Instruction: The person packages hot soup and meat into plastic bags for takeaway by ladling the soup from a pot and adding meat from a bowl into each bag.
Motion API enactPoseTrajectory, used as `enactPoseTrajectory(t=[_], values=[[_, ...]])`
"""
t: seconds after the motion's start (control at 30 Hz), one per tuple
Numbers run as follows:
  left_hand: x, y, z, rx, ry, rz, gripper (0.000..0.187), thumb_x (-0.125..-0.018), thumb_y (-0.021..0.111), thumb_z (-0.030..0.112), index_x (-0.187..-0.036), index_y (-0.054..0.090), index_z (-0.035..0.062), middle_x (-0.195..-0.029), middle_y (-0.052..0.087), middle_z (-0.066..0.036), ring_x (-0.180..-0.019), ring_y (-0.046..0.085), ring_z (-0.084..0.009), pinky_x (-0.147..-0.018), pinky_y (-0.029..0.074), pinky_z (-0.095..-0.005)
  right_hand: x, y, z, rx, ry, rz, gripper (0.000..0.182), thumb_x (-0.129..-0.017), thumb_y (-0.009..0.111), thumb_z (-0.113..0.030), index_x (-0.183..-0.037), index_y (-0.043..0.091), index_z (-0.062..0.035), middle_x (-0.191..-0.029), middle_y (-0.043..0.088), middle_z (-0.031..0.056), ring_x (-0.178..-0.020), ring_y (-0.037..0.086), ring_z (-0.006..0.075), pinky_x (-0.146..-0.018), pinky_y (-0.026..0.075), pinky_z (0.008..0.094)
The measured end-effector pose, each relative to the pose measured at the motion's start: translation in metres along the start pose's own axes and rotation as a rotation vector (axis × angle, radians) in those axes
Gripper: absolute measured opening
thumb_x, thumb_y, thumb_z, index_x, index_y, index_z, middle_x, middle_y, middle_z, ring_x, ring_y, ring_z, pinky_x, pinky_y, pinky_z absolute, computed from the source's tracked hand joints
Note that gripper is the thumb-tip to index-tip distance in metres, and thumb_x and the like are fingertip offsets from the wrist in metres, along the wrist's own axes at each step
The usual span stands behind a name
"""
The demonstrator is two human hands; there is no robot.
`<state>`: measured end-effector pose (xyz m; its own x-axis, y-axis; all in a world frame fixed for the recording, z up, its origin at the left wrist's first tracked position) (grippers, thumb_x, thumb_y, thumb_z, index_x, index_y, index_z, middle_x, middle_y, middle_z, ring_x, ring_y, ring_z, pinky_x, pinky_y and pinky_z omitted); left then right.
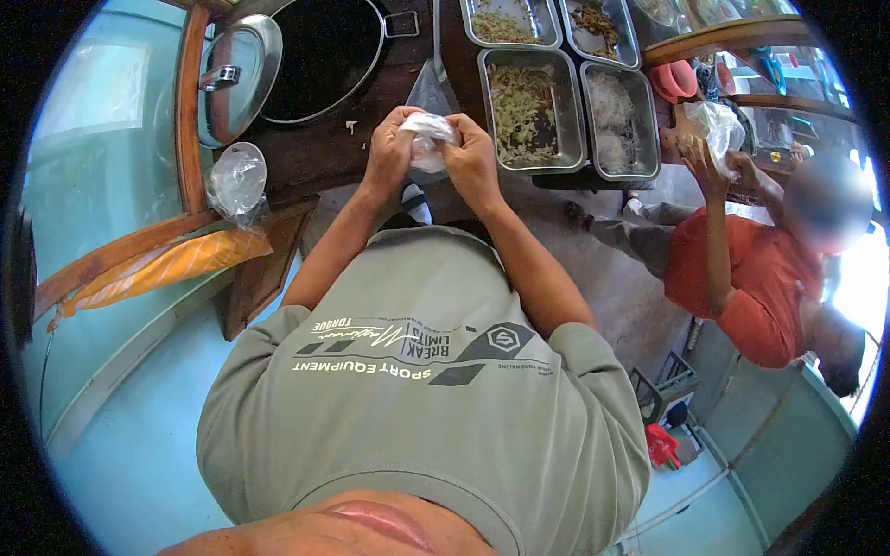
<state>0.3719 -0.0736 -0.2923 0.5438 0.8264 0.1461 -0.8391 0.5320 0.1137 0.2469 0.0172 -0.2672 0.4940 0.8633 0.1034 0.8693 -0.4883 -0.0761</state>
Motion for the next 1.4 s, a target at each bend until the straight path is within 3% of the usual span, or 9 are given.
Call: enactPoseTrajectory(t=[0.07, 0.27, 0.37, 0.53, 0.7, 0.77, 1.17, 1.23, 1.4], values=[[0.003, -0.002, 0.003, 0.105, -0.044, 0.009, 0.021, -0.095, 0.06, 0.014, -0.109, 0.067, 0.0007, -0.1, 0.071, -0.005, -0.088, 0.064, -0.0088, -0.077, 0.054, -0.0247, -0.003, 0.009, -0.002, 0.172, 0.003, 0.043, 0.01, -0.093, 0.068, -0.008, -0.093, 0.067, 0.0016, -0.067, 0.059, 0.0036, -0.065, 0.05, 0.0095, -0.06, 0.044, 0.0306], [0.004, -0.026, 0.003, -0.054, 0.148, -0.024, 0.027, -0.092, 0.068, 0.011, -0.118, 0.068, 0.0034, -0.097, 0.069, -0.002, -0.086, 0.062, -0.0062, -0.074, 0.052, -0.0215, -0.004, 0.03, -0.012, 0.266, -0.165, 0.161, 0.01, -0.087, 0.07, -0.002, -0.096, 0.069, 0.0023, -0.086, 0.066, 0.0155, -0.079, 0.065, 0.0232, -0.074, 0.051, 0.0371], [0.011, -0.044, 0.0, -0.186, 0.019, -0.103, 0.034, -0.084, 0.068, 0.0, -0.118, 0.07, 0.005, -0.095, 0.07, -0.003, -0.085, 0.063, -0.0082, -0.076, 0.053, -0.0242, -0.003, 0.029, 0.0, 0.494, -0.242, -0.013, 0.016, -0.084, 0.067, 0.001, -0.1, 0.07, 0.0028, -0.093, 0.068, 0.0118, -0.086, 0.065, 0.0175, -0.078, 0.052, 0.0323], [0.01, -0.07, -0.019, -0.217, -0.022, 0.004, 0.034, -0.08, 0.055, -0.01, -0.108, 0.071, 0.0016, -0.1, 0.072, -0.006, -0.085, 0.066, -0.0109, -0.078, 0.053, -0.0239, -0.003, 0.03, 0.011, 0.288, 0.066, -0.332, 0.042, -0.088, 0.074, -0.015, -0.127, 0.066, -0.0017, -0.115, 0.067, 0.0187, -0.102, 0.066, 0.0303, -0.085, 0.053, 0.0372], [-0.001, -0.112, -0.012, -0.001, -0.071, 0.135, 0.026, -0.086, 0.059, 0.003, -0.109, 0.071, 0.0014, -0.1, 0.073, -0.007, -0.088, 0.067, -0.0124, -0.079, 0.055, -0.0263, -0.022, 0.001, 0.042, 0.719, -0.237, 0.084, 0.063, -0.086, 0.078, -0.024, -0.136, 0.054, 0.0044, -0.126, 0.06, 0.0251, -0.116, 0.058, 0.0424, -0.098, 0.048, 0.0468], [-0.01, -0.12, -0.004, 0.012, -0.031, 0.127, 0.026, -0.088, 0.06, 0.007, -0.11, 0.071, 0.0016, -0.1, 0.072, -0.007, -0.09, 0.067, -0.0122, -0.08, 0.054, -0.0264, -0.024, 0.004, 0.055, 0.898, -0.038, 0.087, 0.057, -0.085, 0.078, -0.023, -0.131, 0.057, 0.0037, -0.125, 0.059, 0.0257, -0.112, 0.06, 0.0426, -0.095, 0.049, 0.0474], [-0.033, -0.096, -0.028, -0.057, -0.121, 0.217, 0.035, -0.106, 0.05, 0.024, -0.129, 0.064, 0.0031, -0.113, 0.07, -0.007, -0.101, 0.063, -0.0153, -0.09, 0.05, -0.0289, -0.009, -0.003, 0.014, 0.416, -0.047, 0.194, 0.016, -0.09, 0.071, -0.01, -0.101, 0.065, -0.0013, -0.092, 0.07, 0.0177, -0.083, 0.069, 0.0318, -0.073, 0.053, 0.0395], [-0.044, -0.086, -0.04, -0.078, -0.005, 0.147, 0.034, -0.107, 0.049, 0.023, -0.132, 0.062, 0.0021, -0.113, 0.069, -0.006, -0.098, 0.063, -0.0149, -0.087, 0.051, -0.0295, -0.002, -0.021, -0.011, 0.289, -0.018, 0.29, 0.014, -0.094, 0.07, -0.011, -0.101, 0.065, -0.0005, -0.084, 0.07, 0.0089, -0.072, 0.065, 0.0136, -0.066, 0.052, 0.0294], [-0.068, -0.037, -0.06, -0.343, 0.191, 0.01, 0.036, -0.104, 0.056, 0.02, -0.136, 0.061, 0.0059, -0.112, 0.067, -0.009, -0.098, 0.062, -0.0189, -0.09, 0.049, -0.0294, 0.007, -0.075, -0.025, 0.133, 0.0, 0.375, 0.017, -0.097, 0.07, -0.012, -0.109, 0.067, -0.0015, -0.09, 0.069, 0.0015, -0.077, 0.061, 0.0069, -0.071, 0.05, 0.0228]])
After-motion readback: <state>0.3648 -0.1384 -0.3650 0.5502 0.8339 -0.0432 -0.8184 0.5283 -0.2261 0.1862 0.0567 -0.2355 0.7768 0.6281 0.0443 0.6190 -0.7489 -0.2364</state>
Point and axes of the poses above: each hand's wrist, its own x-axis away from the middle knuckle, its own y-axis out of the palm, z = x × y, the point moved 2 cm from there along -x, towards the middle knuckle
